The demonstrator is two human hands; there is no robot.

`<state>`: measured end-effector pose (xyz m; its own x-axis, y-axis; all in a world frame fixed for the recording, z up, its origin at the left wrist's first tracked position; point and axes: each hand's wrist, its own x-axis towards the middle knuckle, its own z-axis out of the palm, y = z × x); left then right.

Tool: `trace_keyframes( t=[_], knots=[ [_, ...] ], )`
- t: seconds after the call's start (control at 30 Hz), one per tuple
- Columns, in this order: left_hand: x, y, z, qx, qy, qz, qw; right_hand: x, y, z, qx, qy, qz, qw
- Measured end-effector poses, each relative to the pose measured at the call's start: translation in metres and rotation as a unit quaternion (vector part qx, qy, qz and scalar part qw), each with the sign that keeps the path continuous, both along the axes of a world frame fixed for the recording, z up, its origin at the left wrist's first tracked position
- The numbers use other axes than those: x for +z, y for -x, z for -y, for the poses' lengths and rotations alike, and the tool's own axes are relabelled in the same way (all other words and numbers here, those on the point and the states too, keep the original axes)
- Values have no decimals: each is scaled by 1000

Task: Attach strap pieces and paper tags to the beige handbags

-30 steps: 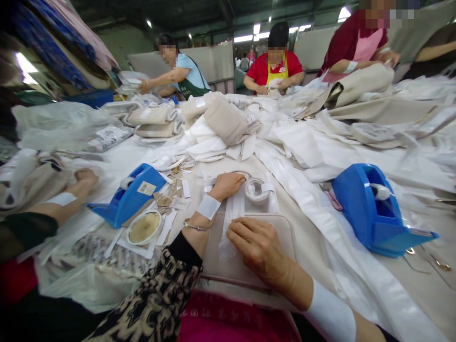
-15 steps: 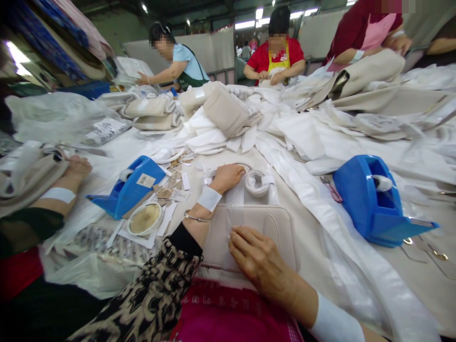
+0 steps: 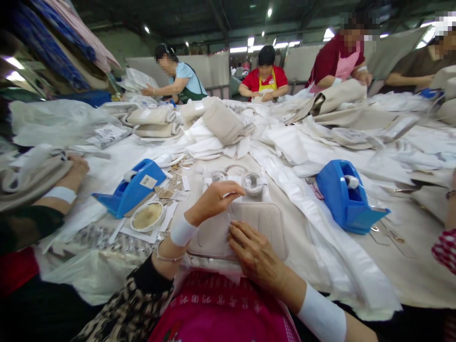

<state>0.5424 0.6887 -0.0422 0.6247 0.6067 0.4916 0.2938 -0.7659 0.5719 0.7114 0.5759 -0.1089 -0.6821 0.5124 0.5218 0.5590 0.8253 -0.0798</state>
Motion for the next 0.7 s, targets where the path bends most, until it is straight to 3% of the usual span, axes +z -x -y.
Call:
trace_keyframes(
  t=[0.13, 0.3, 0.57, 0.7],
  knots=[
    [-31, 30, 58, 4, -87, -137, 987, 1, 2, 1, -2, 2, -6, 1000],
    [-61, 45, 74, 0, -112, -132, 985, 2, 1, 9, -7, 26, 4, 1000],
    [-65, 44, 74, 13, -169, -176, 970, -9, -22, 41, 23, 27, 40, 999],
    [-65, 44, 75, 5, -187, -186, 965, -17, -23, 56, -8, 27, 74, 997]
  ],
)
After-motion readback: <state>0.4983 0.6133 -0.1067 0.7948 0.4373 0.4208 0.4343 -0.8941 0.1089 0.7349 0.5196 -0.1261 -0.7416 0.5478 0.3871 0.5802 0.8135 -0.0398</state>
